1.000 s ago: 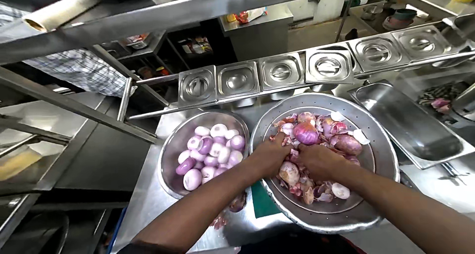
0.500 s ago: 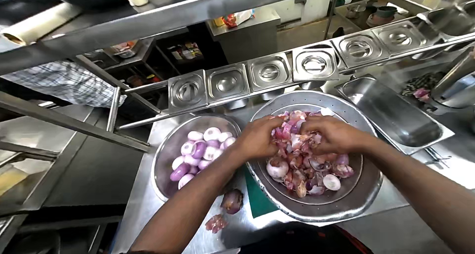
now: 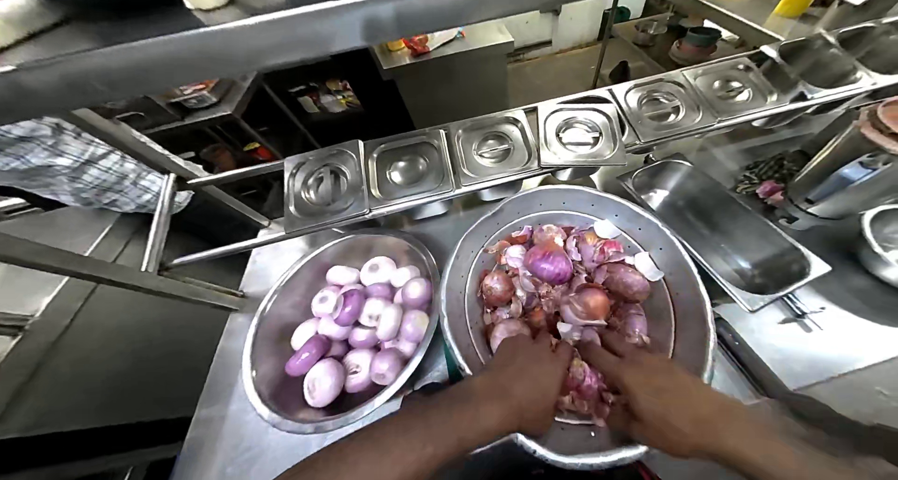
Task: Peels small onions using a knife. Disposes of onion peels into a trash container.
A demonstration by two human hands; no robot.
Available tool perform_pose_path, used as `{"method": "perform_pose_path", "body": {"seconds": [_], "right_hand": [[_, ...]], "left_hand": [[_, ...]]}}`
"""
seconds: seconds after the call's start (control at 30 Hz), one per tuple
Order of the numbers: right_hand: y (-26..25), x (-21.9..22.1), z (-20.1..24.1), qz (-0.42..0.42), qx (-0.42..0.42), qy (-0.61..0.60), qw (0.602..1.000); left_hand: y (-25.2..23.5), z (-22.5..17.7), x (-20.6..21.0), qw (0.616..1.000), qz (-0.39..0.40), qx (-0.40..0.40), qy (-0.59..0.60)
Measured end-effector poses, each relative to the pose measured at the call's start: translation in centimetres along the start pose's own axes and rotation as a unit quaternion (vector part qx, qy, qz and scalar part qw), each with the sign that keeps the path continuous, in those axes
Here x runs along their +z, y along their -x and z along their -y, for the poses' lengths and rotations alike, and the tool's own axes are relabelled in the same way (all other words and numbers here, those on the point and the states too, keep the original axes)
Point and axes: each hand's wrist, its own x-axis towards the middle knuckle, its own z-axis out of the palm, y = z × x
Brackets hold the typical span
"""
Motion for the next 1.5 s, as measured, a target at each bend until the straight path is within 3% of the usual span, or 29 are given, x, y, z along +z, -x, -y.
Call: {"method": "perform_pose_path", "body": {"seconds": [0.43, 0.7, 0.8, 0.9, 1.0, 1.17, 1.37, 1.5], "right_hand": [[-3.8, -0.2, 3.9, 0.005, 0.114, 0.091, 0.989], [-3.4, -0.1, 2.7, -0.031, 0.070, 0.083, 0.994], [-2.5, -2.2, 1.9, -0.040, 0.047, 0.019, 0.998], [-1.1, -6.0, 1.4, -0.125, 0.040, -0.020, 0.991], [-2.0, -10.3, 0.3, -0.194, 0.044, 0.011, 0.980], [-6.1, -12.1, -1.2, -0.176, 0.054, 0.054, 0.981], [-11.1, -11.5, 1.0, -0.144, 0.033, 0.090, 0.985], [-11.6, -10.8, 1.4, -0.081, 0.011, 0.114, 0.990]], "left_hand": [[-1.8, 1.8, 0.4, 0.987, -0.010, -0.009, 0.158], [-1.2, 3.1, -0.2, 0.973, -0.055, 0.019, 0.223], [-0.2, 3.5, -1.8, 0.961, -0.101, 0.029, 0.257], [0.6, 3.3, -5.1, 0.936, -0.181, 0.039, 0.300], [-1.2, 2.9, -8.5, 0.928, -0.258, 0.034, 0.265], [-5.6, 4.3, -10.7, 0.962, -0.213, 0.023, 0.171], [-4.8, 7.0, -12.2, 0.988, -0.117, -0.053, 0.084], [-3.3, 4.5, -12.9, 0.992, -0.055, -0.109, -0.016]]}}
